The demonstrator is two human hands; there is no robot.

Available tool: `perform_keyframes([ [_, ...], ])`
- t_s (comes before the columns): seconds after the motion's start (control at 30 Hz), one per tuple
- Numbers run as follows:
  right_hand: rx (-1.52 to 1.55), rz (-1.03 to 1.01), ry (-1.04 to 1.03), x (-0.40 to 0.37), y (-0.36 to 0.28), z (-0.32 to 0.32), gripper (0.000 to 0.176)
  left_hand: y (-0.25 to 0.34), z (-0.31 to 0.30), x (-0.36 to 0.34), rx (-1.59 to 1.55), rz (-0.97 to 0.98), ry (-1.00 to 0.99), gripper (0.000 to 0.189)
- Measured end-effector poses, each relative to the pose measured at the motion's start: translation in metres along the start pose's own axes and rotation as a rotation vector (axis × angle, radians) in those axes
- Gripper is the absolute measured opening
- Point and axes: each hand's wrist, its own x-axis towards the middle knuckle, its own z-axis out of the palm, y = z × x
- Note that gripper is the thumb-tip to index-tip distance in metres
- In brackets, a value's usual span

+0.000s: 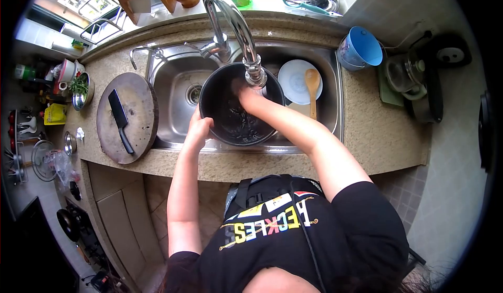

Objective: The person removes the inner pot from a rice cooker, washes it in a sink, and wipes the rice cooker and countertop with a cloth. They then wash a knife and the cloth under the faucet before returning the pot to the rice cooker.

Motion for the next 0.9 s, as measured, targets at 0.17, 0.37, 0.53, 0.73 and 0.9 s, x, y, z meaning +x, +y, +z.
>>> perform_keyframes([
  [0.17, 0.275, -0.473, -1.136, -0.018, -0.003, -0.099, 0.027, -0.018, 0.005, 0.013, -0.04, 0.185, -0.043, 0.079],
  [0.37, 1.395, 0.246, -0.345, 0.02, -0.033, -0.178, 0.031, -0.029, -0.012, 0.02, -0.023, 0.069, -0.087, 0.065],
  [0.53, 2.178, 0.701, 0.662, 0.065, 0.013, -0.179, 0.012, -0.014, -0.002, -0.003, -0.093, 0.046, -0.127, 0.071],
  [0.73, 1.853, 0.757, 0.393, 0.05, -0.016, -0.17, 0.019, -0.014, -0.001, -0.003, -0.049, -0.018, -0.125, 0.068],
  [0.9, 1.766, 0.274, -0.622, 0.0, -0.037, -0.164, 0.019, -0.016, -0.007, -0.001, -0.101, 0.035, -0.142, 0.065],
])
